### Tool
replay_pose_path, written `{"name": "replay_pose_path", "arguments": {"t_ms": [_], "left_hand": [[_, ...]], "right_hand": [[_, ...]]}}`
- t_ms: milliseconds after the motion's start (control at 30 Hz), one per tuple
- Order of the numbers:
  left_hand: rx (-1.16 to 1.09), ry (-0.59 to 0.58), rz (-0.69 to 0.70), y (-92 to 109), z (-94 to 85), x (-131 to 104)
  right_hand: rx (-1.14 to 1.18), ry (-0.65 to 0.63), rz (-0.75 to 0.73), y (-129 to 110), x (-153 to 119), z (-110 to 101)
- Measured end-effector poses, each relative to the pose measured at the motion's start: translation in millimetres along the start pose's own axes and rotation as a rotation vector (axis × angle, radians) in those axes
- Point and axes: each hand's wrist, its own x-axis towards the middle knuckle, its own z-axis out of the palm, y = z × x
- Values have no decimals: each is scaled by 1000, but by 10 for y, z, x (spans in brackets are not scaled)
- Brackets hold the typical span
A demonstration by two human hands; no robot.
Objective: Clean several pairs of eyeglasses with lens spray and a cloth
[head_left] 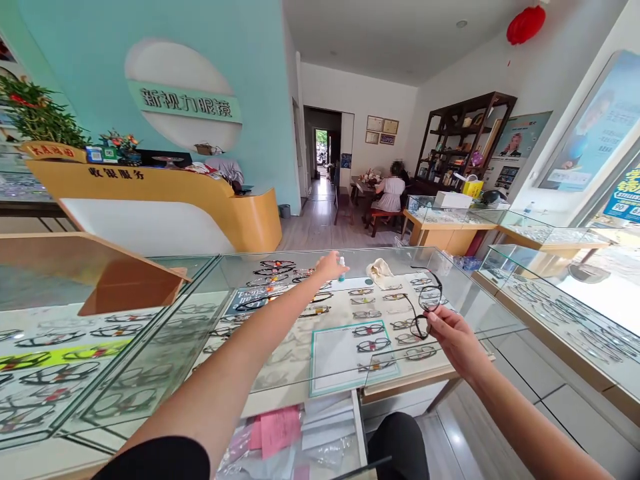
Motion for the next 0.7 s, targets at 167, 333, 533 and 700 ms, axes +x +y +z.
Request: {"name": "replay_pose_path", "arguments": {"t_ms": [167,333,533,700], "left_hand": [[34,-94,22,31,146,98],[-53,-67,84,-19,-100,-76],[-208,-29,196,-310,-770,-627],[-437,30,362,-695,-1236,-1371]], "right_hand": [[44,44,-32,-131,6,23],[79,39,-161,-114,47,428],[151,-70,-166,58,114,1199],[111,-125,-214,312,238,2053]]}}
